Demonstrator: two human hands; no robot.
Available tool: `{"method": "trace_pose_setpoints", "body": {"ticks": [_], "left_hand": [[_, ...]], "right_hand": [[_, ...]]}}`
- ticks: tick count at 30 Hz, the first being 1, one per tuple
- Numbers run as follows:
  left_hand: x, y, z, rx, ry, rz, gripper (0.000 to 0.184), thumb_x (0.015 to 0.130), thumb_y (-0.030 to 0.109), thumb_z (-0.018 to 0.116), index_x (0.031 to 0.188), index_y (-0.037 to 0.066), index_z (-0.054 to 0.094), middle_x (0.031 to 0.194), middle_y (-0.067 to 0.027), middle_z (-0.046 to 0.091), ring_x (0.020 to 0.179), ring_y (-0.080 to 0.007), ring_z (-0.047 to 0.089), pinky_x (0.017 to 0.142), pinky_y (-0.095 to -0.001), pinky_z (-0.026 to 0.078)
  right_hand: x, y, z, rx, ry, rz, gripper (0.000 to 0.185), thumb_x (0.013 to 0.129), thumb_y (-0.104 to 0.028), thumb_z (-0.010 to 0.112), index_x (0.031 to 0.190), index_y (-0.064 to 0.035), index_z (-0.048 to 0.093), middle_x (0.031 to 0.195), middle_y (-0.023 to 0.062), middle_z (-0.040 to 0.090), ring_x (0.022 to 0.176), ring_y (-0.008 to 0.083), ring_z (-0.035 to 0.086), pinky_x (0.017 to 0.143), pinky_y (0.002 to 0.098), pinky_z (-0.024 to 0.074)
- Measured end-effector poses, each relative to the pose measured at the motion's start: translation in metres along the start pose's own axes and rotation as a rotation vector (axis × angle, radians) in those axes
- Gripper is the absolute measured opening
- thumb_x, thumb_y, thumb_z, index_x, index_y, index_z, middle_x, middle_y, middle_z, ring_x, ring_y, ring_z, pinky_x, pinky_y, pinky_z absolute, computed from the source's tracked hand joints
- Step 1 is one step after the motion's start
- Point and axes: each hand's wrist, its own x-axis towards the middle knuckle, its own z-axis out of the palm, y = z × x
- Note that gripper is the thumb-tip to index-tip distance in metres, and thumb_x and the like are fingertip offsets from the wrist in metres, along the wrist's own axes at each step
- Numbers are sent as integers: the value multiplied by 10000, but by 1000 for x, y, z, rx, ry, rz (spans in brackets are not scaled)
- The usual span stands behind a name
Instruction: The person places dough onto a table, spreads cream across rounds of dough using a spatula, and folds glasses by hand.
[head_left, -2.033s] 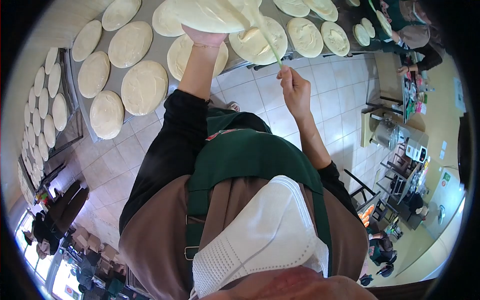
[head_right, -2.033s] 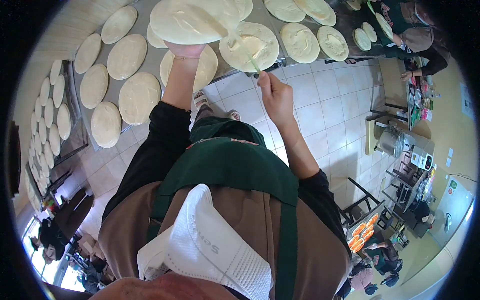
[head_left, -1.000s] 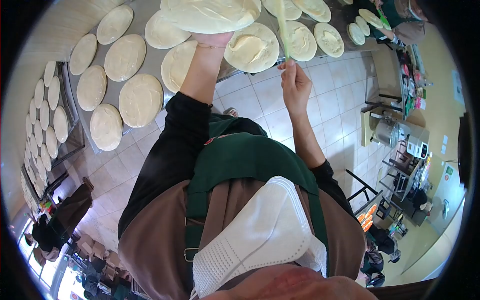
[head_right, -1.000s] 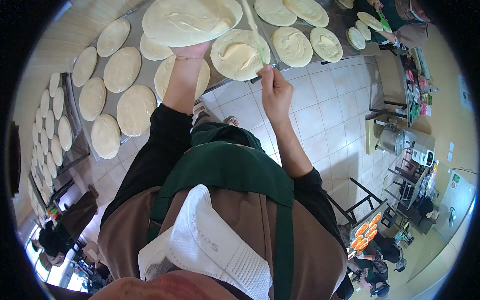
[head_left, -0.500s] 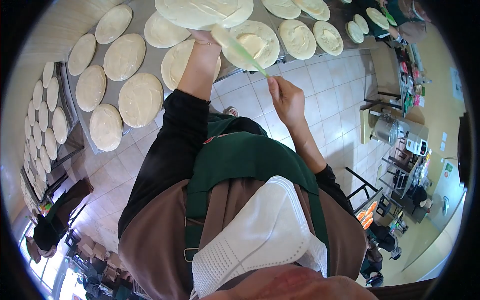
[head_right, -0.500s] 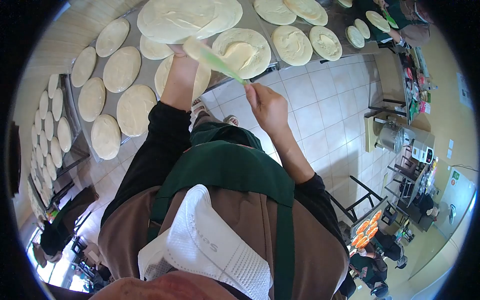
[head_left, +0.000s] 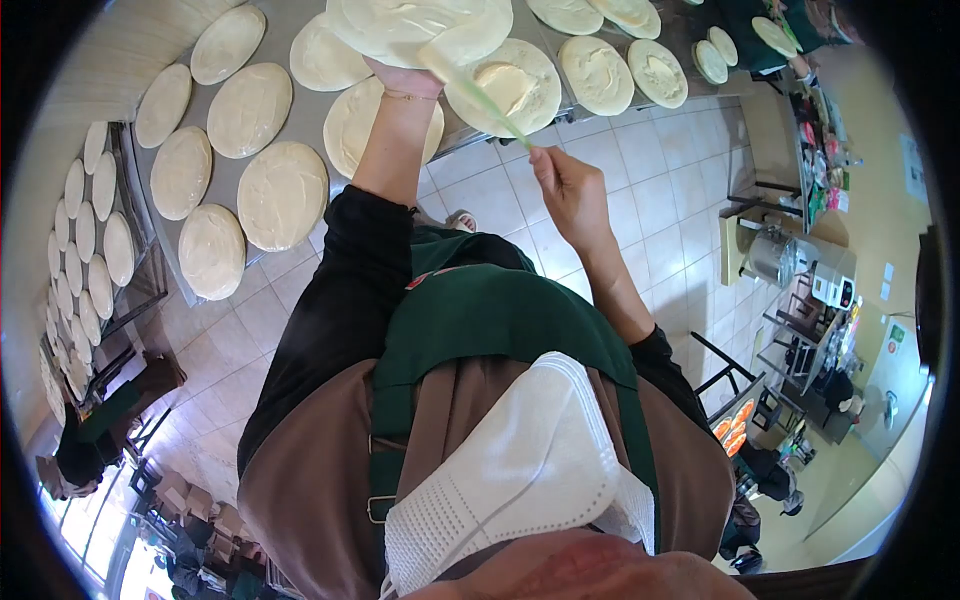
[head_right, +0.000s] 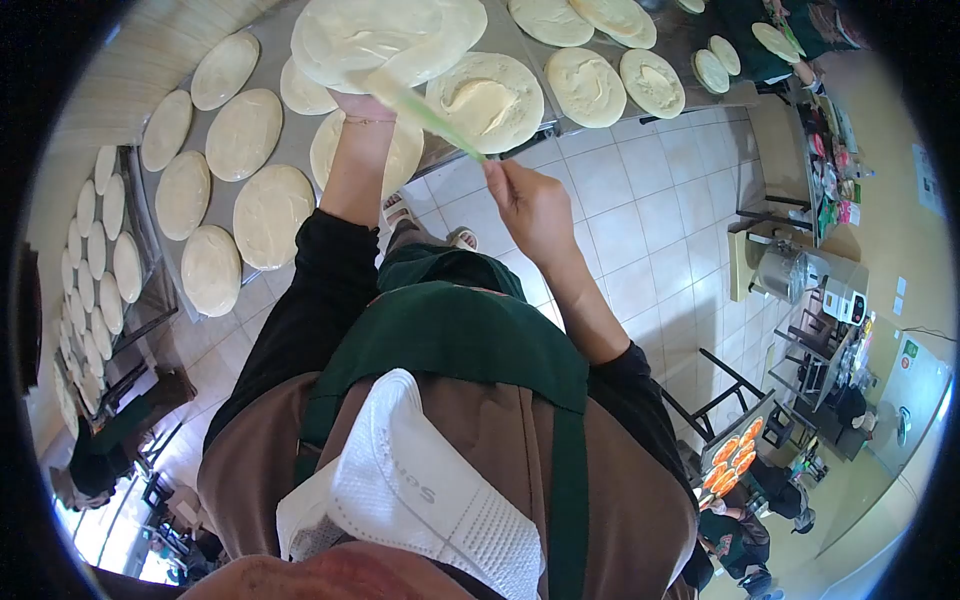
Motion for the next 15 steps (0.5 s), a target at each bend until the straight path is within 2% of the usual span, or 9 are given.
{"method": "trace_pose_setpoints", "body": {"ticks": [2, 5, 7, 9, 11, 15], "left_hand": [[-1, -1, 2, -39, -1, -25, 589, 920, 506, 384, 1342, 99, 450, 1345, -118, 500, 1243, -336, 458, 1057, -519, 351], [-2, -4, 6, -93, -7, -54, 597, 915, 511, 386, 1343, 100, 448, 1351, -122, 492, 1248, -342, 450, 1055, -526, 349], [-3, -5, 8, -121, -19, -63, 602, 911, 515, 388, 1343, 100, 447, 1354, -125, 487, 1251, -346, 445, 1053, -530, 348], [-5, -6, 10, -137, -45, -60, 607, 908, 518, 389, 1344, 100, 446, 1358, -127, 482, 1254, -351, 440, 1051, -535, 347], [-3, -5, 11, -132, -71, -41, 609, 906, 520, 390, 1344, 100, 445, 1359, -129, 479, 1256, -353, 438, 1050, -537, 347], [-3, 0, -2, -32, 42, 33, 636, 903, 540, 388, 1390, 130, 390, 1383, -118, 455, 1283, -349, 405, 1056, -542, 338]], "right_hand": [[-1, 1, -2, 56, -46, 0, 271, 927, -261, 573, 812, -22, 628, 602, 174, 557, 529, 359, 543, 480, 399, 419], [7, 11, -9, 150, 39, 67, 304, 977, -236, 519, 847, 15, 630, 565, 72, 459, 518, 113, 395, 479, 278, 360], [11, 19, -10, 207, 95, 81, 305, 981, -223, 509, 836, 20, 623, 565, 62, 439, 519, 105, 397, 479, 274, 356], [15, 26, -6, 61, 113, 117, 296, 982, -206, 501, 835, 20, 622, 563, 68, 441, 513, 105, 396, 480, 274, 358], [7, 34, 11, 50, 128, 1, 296, 982, -203, 500, 828, 18, 622, 551, 68, 431, 507, 100, 401, 474, 276, 358], [-7, 11, 12, 210, -57, -12, 320, 988, -227, 488, 820, 9, 625, 534, 38, 406, 502, 81, 398, 462, 267, 342]]}}
